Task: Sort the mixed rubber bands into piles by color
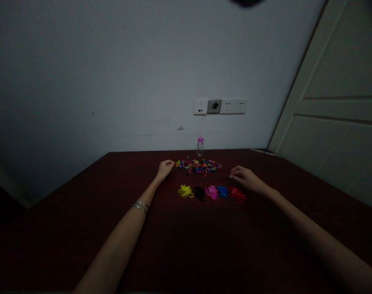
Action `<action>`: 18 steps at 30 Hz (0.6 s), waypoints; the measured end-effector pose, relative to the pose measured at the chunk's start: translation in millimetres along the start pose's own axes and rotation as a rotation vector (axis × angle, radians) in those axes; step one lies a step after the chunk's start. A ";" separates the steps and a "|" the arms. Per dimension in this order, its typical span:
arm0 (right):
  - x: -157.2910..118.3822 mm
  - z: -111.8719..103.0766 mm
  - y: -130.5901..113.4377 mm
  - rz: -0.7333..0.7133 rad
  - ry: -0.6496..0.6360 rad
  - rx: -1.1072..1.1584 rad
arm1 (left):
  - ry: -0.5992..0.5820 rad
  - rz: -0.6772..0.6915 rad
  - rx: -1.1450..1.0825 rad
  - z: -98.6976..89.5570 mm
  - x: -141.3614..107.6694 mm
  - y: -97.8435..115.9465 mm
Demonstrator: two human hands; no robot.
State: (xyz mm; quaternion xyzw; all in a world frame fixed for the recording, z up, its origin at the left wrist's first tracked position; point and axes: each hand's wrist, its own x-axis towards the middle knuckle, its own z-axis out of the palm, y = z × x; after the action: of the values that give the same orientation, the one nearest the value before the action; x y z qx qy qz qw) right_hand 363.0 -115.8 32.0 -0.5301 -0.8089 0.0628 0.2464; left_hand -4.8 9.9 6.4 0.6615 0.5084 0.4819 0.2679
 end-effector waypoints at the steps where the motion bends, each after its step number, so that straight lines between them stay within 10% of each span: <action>1: 0.9 0.6 8.5 0.027 0.013 -0.032 | -0.010 0.024 0.031 0.7 -0.3 0.0; 18: -11.1 33.9 66.7 0.212 0.105 -0.194 | -0.350 0.185 0.456 16.0 -18.2 43.3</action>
State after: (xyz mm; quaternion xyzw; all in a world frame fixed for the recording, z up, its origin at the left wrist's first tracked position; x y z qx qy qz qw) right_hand 406.0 -91.5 -25.4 -0.6364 -0.7367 -0.0179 0.2279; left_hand 27.4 -19.6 30.1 0.8212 0.4870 0.2563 0.1508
